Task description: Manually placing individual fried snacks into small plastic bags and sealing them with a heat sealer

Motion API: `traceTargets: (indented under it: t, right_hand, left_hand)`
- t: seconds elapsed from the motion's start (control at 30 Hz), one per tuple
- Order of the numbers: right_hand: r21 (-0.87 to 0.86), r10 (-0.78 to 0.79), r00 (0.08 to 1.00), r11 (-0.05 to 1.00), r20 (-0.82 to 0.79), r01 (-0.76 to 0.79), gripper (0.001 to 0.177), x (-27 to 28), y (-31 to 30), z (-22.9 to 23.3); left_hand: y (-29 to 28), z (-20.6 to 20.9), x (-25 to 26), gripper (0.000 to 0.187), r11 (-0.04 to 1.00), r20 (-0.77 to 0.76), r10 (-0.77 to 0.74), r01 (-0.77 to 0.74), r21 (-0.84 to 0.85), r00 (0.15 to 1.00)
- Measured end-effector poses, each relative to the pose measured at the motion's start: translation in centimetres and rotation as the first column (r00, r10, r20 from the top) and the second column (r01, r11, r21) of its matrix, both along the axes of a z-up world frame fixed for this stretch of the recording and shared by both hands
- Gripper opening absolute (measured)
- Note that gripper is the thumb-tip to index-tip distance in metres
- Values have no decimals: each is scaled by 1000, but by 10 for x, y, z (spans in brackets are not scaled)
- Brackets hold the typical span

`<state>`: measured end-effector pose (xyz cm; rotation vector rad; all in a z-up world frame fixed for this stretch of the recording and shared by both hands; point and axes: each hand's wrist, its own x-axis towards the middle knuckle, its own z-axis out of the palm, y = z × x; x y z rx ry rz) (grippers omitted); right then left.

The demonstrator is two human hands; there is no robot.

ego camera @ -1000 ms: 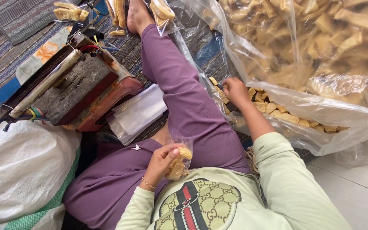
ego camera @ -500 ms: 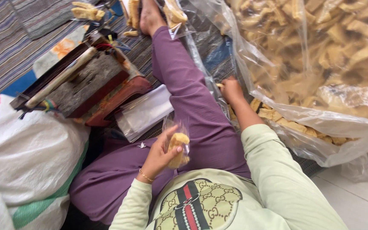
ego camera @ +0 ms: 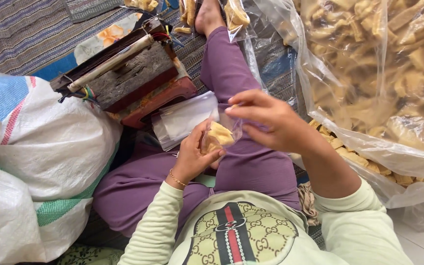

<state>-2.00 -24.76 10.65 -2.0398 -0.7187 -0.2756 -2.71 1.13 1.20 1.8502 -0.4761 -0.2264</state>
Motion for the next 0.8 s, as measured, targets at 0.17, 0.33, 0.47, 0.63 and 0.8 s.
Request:
traceTargets:
  t: [0.17, 0.33, 0.47, 0.63, 0.8]
  right_hand:
    - [-27, -243, 970, 970, -12, 243, 33, -4, -44, -23]
    - [107, -55, 965, 991, -257, 85, 29, -21, -12, -27]
    - [239, 30, 959, 970, -283, 41, 18, -24, 30, -38]
    - [456, 45, 914, 876, -403, 158, 4, -22, 50, -47]
    - [689, 145, 882, 685, -447, 236, 7, -23, 59, -60]
  left_hand:
    - [0, -12, -10, 91, 957, -83, 12, -36, -290, 996]
    - [-11, -2, -15, 84, 934, -108, -39, -3, -356, 993]
    - [-14, 0, -12, 80, 946, -35, -39, 26, -324, 999]
    - [-6, 7, -12, 65, 939, 7, 79, -72, -336, 997]
    - [-11, 32, -16, 46, 885, 12, 173, -150, -441, 985]
